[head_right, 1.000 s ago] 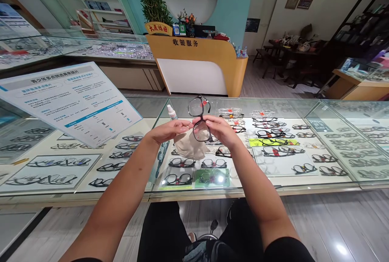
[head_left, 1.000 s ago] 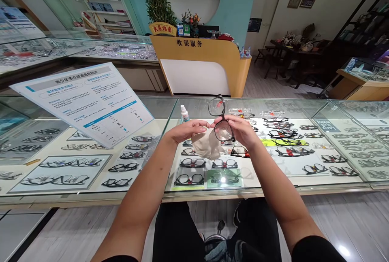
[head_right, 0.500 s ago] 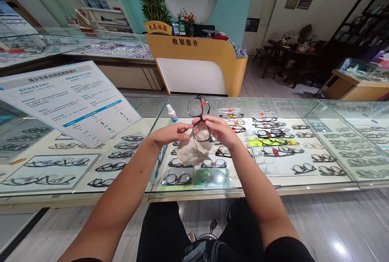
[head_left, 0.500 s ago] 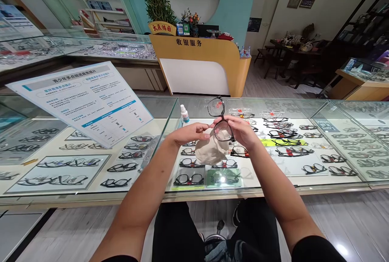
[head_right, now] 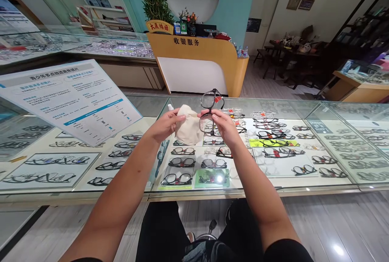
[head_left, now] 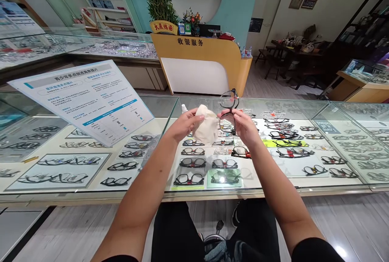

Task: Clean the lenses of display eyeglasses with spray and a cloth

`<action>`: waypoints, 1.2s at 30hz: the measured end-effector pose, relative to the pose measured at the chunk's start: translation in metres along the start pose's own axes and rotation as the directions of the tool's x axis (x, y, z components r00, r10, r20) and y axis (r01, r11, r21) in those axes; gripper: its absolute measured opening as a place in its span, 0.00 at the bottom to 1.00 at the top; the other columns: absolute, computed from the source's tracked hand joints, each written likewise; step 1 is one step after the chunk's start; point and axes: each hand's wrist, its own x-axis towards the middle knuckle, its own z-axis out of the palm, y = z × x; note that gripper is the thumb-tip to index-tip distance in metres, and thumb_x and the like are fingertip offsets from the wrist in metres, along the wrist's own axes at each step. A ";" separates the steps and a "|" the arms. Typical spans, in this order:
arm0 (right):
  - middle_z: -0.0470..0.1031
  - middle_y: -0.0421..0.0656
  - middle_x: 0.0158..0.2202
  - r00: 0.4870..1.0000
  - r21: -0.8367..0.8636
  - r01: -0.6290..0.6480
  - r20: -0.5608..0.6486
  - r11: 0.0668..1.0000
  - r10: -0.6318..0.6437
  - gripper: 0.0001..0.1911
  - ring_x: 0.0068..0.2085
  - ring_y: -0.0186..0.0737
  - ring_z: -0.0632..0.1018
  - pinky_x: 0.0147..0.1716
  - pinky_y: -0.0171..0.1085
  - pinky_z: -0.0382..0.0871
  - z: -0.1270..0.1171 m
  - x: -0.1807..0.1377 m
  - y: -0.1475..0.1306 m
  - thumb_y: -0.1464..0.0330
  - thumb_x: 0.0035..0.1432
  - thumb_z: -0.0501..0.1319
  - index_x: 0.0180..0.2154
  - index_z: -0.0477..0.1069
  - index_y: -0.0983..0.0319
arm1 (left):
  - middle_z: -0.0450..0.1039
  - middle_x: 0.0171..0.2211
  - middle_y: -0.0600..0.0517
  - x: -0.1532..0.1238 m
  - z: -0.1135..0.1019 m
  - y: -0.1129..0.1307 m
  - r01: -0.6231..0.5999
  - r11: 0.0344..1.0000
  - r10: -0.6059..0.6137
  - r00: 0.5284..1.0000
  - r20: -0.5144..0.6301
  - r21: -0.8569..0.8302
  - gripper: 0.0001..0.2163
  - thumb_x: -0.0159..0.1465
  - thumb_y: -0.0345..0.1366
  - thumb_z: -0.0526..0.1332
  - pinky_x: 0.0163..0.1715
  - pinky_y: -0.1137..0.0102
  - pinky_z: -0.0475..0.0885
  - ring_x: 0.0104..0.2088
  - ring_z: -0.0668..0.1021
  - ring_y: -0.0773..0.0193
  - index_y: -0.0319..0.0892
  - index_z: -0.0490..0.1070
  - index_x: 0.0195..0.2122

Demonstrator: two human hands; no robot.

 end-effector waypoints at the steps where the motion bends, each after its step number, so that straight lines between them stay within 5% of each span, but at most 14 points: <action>1: 0.88 0.46 0.51 1.000 -0.011 0.011 0.014 1.000 -0.011 0.18 0.60 0.54 0.84 0.72 0.50 0.67 0.000 0.000 0.001 0.52 0.66 0.70 0.49 0.86 0.56 | 0.83 0.36 0.51 0.001 0.000 0.000 -0.013 1.000 0.012 0.999 -0.037 -0.016 0.25 0.52 0.48 0.82 0.31 0.73 0.73 0.33 0.81 0.63 0.42 0.82 0.46; 8: 0.88 0.44 0.50 0.990 -0.100 -0.033 0.135 0.994 0.046 0.19 0.56 0.52 0.84 0.68 0.50 0.69 0.006 -0.001 0.012 0.51 0.70 0.68 0.52 0.87 0.55 | 0.79 0.34 0.54 0.013 0.007 -0.013 -0.180 0.983 0.166 0.949 -0.269 -0.028 0.24 0.54 0.53 0.79 0.33 0.73 0.75 0.33 0.79 0.66 0.42 0.78 0.42; 18: 0.88 0.44 0.48 0.991 -0.188 -0.075 0.099 0.979 0.095 0.17 0.55 0.50 0.83 0.67 0.49 0.68 0.013 0.001 0.015 0.52 0.68 0.68 0.47 0.87 0.55 | 0.73 0.30 0.57 0.018 0.017 -0.028 -0.322 0.943 0.334 0.906 -0.259 0.088 0.25 0.62 0.58 0.75 0.32 0.67 0.75 0.28 0.75 0.64 0.48 0.63 0.40; 22: 0.88 0.44 0.48 0.993 -0.217 -0.080 0.072 0.973 0.098 0.17 0.53 0.49 0.82 0.66 0.49 0.68 0.012 0.001 0.017 0.53 0.68 0.67 0.48 0.86 0.56 | 0.67 0.32 0.56 0.020 0.016 -0.034 -0.370 0.890 0.439 0.854 -0.280 0.267 0.24 0.66 0.58 0.71 0.33 0.67 0.72 0.30 0.72 0.64 0.48 0.61 0.39; 27: 0.86 0.44 0.48 0.992 -0.260 -0.078 0.071 0.963 0.100 0.18 0.52 0.48 0.81 0.64 0.48 0.69 0.012 0.002 0.023 0.51 0.68 0.66 0.47 0.85 0.56 | 0.64 0.31 0.56 0.013 0.019 -0.037 -0.383 0.734 0.575 0.790 -0.213 0.561 0.18 0.75 0.54 0.63 0.36 0.66 0.68 0.31 0.71 0.64 0.47 0.61 0.39; 36: 0.81 0.42 0.40 0.991 -0.316 -0.065 0.086 0.946 0.097 0.19 0.47 0.46 0.77 0.56 0.44 0.70 0.017 0.004 0.029 0.48 0.67 0.67 0.41 0.83 0.58 | 0.75 0.38 0.51 -0.003 0.036 -0.033 -0.426 0.574 0.593 0.805 0.005 0.699 0.10 0.77 0.47 0.57 0.39 0.65 0.76 0.38 0.83 0.58 0.46 0.65 0.46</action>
